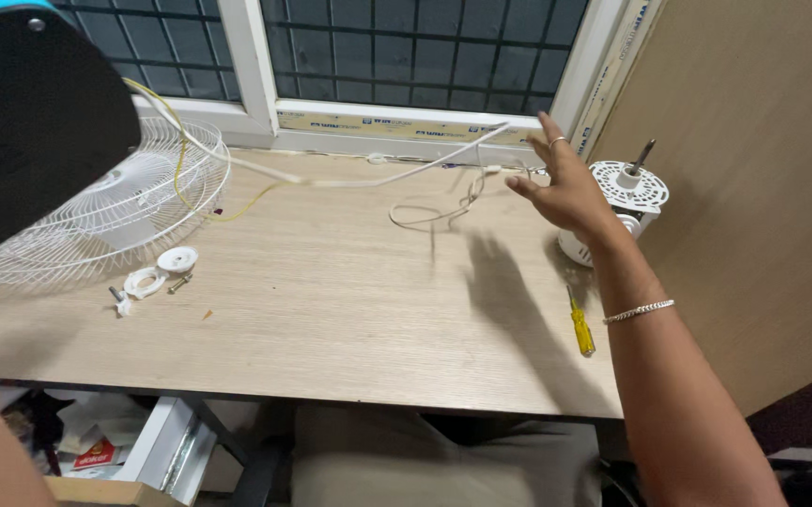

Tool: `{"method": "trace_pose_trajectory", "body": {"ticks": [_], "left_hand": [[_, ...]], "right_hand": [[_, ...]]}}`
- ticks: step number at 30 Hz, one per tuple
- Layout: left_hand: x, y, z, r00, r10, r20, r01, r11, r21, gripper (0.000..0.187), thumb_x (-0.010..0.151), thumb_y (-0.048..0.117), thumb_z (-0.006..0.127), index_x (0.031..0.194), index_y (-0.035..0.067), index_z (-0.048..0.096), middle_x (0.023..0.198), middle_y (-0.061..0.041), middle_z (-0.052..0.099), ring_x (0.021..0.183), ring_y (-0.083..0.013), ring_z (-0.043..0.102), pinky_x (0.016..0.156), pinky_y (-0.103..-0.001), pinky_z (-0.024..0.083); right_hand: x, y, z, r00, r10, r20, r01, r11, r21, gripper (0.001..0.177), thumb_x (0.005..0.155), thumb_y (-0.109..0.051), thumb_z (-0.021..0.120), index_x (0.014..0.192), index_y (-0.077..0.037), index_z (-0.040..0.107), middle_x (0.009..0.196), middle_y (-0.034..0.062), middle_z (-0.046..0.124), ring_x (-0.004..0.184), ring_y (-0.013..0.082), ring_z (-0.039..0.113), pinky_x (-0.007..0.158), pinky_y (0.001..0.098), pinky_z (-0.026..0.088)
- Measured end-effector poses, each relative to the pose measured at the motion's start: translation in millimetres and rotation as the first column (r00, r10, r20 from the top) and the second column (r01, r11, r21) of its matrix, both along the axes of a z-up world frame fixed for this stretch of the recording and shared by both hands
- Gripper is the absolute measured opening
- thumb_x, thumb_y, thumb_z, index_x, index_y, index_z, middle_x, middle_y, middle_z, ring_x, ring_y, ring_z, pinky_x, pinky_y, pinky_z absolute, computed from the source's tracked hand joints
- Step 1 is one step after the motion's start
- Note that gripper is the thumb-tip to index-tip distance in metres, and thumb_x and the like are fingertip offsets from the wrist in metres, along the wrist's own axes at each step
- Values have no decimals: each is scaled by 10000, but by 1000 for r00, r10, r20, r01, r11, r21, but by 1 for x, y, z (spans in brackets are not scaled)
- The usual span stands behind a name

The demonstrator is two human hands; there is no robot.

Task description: The person uses a screwdriver to tighten screws on the back of a blue fan base, then attaches the white motor housing to the base. The fan cage and other small parts remain on the table.

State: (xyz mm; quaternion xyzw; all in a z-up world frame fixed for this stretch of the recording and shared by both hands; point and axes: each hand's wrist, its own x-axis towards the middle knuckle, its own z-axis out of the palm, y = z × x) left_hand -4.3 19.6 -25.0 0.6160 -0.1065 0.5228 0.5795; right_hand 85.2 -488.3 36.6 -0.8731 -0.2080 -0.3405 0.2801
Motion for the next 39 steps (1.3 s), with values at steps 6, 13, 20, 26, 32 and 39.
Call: {"method": "trace_pose_trajectory", "body": {"ticks": [6,13,20,26,32,39], "left_hand": [[-3,-9,11,999,-27,32,26,999,35,411,1010,-174,505,1401,-63,444,1343,-166,594,1198,-228,703,902,-302,626],[-13,-54,34,998,-57,36,53,993,106,430,1018,-180,507,1424,-54,445,1355,-164,591,1205,-225,706,898,-300,630],[-5,-78,24,994,29,107,-57,962,269,416,1042,-287,566,1398,-113,442,1303,-206,559,1169,-304,632,856,-374,592],[22,-22,6,992,115,43,-119,987,112,321,1005,-287,494,1259,-99,436,1275,-160,630,1143,-233,724,990,-353,648],[12,-26,9,885,357,299,-454,804,385,461,904,-248,610,1328,-111,489,1243,-241,616,1167,-333,651,975,-422,572],[14,-69,12,840,420,343,-538,722,435,150,1037,-29,608,1176,23,628,1194,-111,686,1107,-272,653,947,-402,531]], "right_hand": [[-16,40,0,948,11,-318,67,970,235,578,933,-165,757,1461,-24,567,1450,184,647,1113,256,687,880,351,586],[-62,124,8,785,528,-324,-302,782,545,800,842,-153,803,1485,-60,336,1460,158,529,583,130,697,452,279,582],[-45,129,-26,569,571,-592,-294,813,502,398,988,-176,791,1294,66,714,878,282,647,547,155,496,463,255,398],[-9,73,-44,877,124,-463,36,946,322,388,840,-205,832,1162,-29,706,1025,93,751,757,168,749,664,310,641],[-18,51,-57,954,-7,-301,82,968,239,596,809,-223,843,1341,-61,629,1352,97,612,1039,218,747,748,351,651],[-17,46,-78,616,-375,-693,209,926,-315,476,857,-403,816,1160,-42,755,1116,184,784,1009,275,766,902,390,609]]}}
